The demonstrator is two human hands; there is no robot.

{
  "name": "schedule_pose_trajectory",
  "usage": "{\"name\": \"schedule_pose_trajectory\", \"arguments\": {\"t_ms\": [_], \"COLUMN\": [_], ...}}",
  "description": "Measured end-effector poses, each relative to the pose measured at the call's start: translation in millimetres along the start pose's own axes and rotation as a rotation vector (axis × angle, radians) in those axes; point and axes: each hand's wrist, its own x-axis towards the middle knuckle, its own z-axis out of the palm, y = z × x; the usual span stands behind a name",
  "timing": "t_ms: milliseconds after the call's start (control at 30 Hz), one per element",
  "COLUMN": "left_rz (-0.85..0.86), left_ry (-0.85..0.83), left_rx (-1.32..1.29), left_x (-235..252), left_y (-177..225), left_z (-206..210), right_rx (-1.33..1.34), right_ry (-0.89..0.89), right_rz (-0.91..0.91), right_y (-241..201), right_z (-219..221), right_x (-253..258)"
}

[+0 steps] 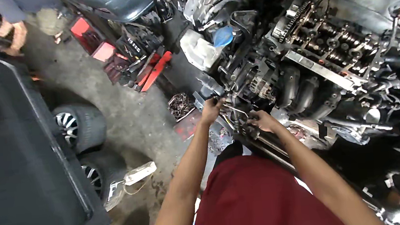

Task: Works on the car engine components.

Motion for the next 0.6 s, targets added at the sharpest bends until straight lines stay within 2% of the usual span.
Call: {"name": "schedule_pose_trajectory", "arguments": {"t_ms": [133, 267, 400, 500, 600], "left_rz": [-0.061, 0.082, 0.222, 0.395, 0.446], "left_ry": [-0.045, -0.088, -0.194, -0.208, -0.251], "left_rx": [-0.139, -0.125, 0.203, 0.503, 0.622], "left_x": [9.8, -5.5, -34.5, -50.3, -64.3], "left_y": [0.3, 29.8, 62.4, 62.4, 64.0], "left_z": [-3.0, 2.5, 27.6, 44.5, 58.5], "right_rx": [0.039, 0.129, 0.062, 0.044, 0.062], "right_ry": [0.037, 0.123, 0.097, 0.091, 0.083], "right_rz": [0.001, -0.038, 0.002, 0.007, -0.012], "right_y": [1.1, -1.4, -6.7, -2.8, 0.2], "right_z": [1.5, 4.3, 4.8, 4.7, 5.0], "right_x": [0.6, -5.6, -8.9, -9.1, -9.5]}}
